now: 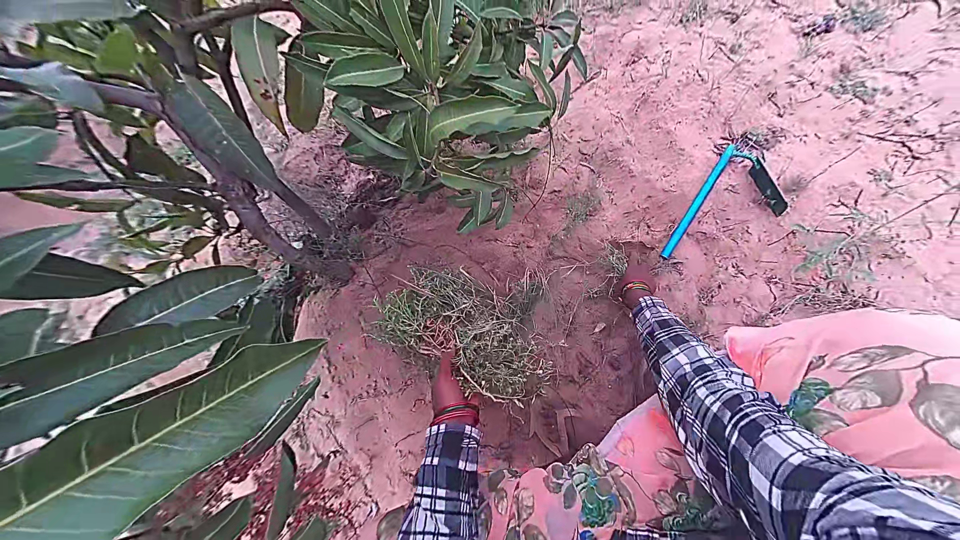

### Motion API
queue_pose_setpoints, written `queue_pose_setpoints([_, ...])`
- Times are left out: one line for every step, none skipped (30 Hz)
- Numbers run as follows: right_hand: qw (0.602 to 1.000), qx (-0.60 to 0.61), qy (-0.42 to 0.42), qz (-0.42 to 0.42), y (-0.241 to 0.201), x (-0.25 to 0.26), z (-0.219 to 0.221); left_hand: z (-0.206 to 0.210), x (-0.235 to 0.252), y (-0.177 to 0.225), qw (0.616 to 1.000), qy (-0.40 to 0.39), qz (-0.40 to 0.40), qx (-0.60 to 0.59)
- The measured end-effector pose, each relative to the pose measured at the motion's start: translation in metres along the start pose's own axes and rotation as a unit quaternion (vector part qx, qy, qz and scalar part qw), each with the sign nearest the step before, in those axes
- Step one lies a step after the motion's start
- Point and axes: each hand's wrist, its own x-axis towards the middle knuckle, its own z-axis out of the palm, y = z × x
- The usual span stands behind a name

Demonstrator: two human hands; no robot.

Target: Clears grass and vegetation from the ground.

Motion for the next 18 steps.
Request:
queue_pose_setpoints([1.000,-0.010,-0.010,0.009,0.003,-0.002,-0.002,0.002,-0.001,-0.001,1.000,-0.005,-0.003,0.007])
queue_pose_setpoints([1.000,-0.013,-0.024,0.015,0.002,-0.007,-0.004,0.004,0.000,-0.002,1.000,-0.002,-0.010,0.016])
queue_pose_setpoints([0.999,-0.022,-0.040,0.022,-0.001,-0.013,-0.006,0.004,0.000,-0.004,0.999,0.003,-0.013,0.029])
queue_pose_setpoints([0.997,-0.037,-0.063,0.027,-0.005,-0.017,-0.008,0.004,0.001,-0.006,0.999,0.007,-0.013,0.045])
queue_pose_setpoints([0.995,-0.051,-0.082,0.029,-0.007,-0.019,-0.010,0.004,0.001,-0.007,0.998,0.005,-0.011,0.060])
queue_pose_setpoints([0.994,-0.051,-0.096,0.029,-0.008,-0.020,-0.012,0.004,0.001,-0.006,0.997,0.005,-0.012,0.071])
queue_pose_setpoints([0.993,-0.043,-0.104,0.030,-0.007,-0.020,-0.013,0.004,0.000,-0.006,0.997,0.006,-0.013,0.077])
queue_pose_setpoints([0.993,-0.034,-0.107,0.030,-0.006,-0.020,-0.014,0.004,-0.001,-0.006,0.997,0.007,-0.015,0.078])
queue_pose_setpoints([0.994,-0.022,-0.107,0.029,-0.005,-0.020,-0.014,0.004,0.000,-0.005,0.997,0.010,-0.014,0.074])
queue_pose_setpoints([0.994,-0.011,-0.107,0.026,-0.004,-0.021,-0.014,0.004,0.000,-0.006,0.997,0.012,-0.010,0.069])
queue_pose_setpoints([0.994,-0.002,-0.108,0.027,-0.004,-0.023,-0.014,0.005,-0.001,-0.005,0.998,0.011,-0.008,0.066])
queue_pose_setpoints([0.994,0.006,-0.110,0.027,-0.003,-0.026,-0.015,0.006,-0.002,-0.005,0.998,0.010,-0.006,0.065])
queue_pose_setpoints([0.993,0.011,-0.114,0.028,-0.004,-0.030,-0.018,0.008,-0.003,-0.005,0.998,0.010,-0.002,0.069])
queue_pose_setpoints([0.992,0.012,-0.120,0.029,-0.004,-0.034,-0.020,0.009,-0.005,-0.005,0.997,0.008,0.000,0.075])
queue_pose_setpoints([0.992,0.016,-0.123,0.028,-0.003,-0.037,-0.022,0.009,-0.007,-0.005,0.996,0.005,0.001,0.084])
queue_pose_setpoints([0.992,0.028,-0.122,0.025,-0.004,-0.039,-0.023,0.010,-0.009,-0.004,0.996,0.004,0.002,0.092])
queue_pose_setpoints([0.991,0.048,-0.122,0.018,-0.008,-0.041,-0.024,0.012,-0.010,-0.002,0.995,0.005,0.003,0.096])
queue_pose_setpoints([0.989,0.072,-0.130,0.002,-0.018,-0.044,-0.024,0.014,-0.010,-0.001,0.995,0.003,0.002,0.099])
